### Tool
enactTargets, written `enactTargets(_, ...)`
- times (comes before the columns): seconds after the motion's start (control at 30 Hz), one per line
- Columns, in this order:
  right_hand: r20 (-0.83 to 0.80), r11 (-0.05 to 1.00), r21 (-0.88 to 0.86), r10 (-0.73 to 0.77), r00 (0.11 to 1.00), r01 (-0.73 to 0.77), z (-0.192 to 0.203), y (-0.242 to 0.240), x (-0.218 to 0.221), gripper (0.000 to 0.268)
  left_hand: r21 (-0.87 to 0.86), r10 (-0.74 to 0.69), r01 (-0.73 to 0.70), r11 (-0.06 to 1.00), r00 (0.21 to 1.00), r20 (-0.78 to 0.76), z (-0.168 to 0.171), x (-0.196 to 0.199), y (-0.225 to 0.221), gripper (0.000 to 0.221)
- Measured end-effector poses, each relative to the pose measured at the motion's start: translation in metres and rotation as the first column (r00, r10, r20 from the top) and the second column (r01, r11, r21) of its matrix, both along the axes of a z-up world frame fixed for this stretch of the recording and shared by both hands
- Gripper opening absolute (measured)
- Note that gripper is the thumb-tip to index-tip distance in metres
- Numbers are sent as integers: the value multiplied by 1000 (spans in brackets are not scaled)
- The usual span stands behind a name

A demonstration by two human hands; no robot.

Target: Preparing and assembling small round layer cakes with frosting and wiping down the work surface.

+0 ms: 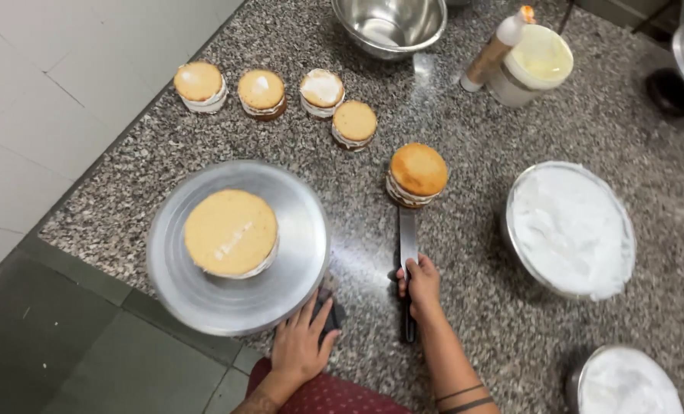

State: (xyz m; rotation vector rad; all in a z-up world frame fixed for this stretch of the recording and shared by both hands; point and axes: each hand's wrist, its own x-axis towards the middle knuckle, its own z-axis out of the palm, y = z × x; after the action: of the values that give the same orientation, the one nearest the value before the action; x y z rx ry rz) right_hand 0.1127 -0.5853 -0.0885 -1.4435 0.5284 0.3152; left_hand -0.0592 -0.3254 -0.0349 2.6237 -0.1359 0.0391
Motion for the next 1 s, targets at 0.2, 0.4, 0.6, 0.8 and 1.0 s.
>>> enactTargets(0.2, -5, 978, -161, 132, 991, -131, 3, -29, 61, 10, 10, 46, -45, 999, 995, -91, -8, -3, -7, 65)
enactTargets(0.4, -134, 959, -104, 249, 959, -263, 9, -63, -25, 15, 56, 71, -73, 996, 997, 24, -1, 7, -7, 64)
enactTargets(0.6, -151, 937, -148, 293, 944, -315, 12, -73, -69, 36, 3, 155, -159, 987, 960, -235, -11, 3, -14, 67)
enactTargets(0.8, -129, 359, -835, 611, 781, -418, 77, -14, 23, 63, -137, 399, -468, 873, 847, -352, 2, 47, -39, 84)
enactTargets(1.0, -236, 79, -892, 758, 608, -445, 76, 40, 65, 57, -12, 324, -331, 944, 929, -179, -2, 50, -40, 86)
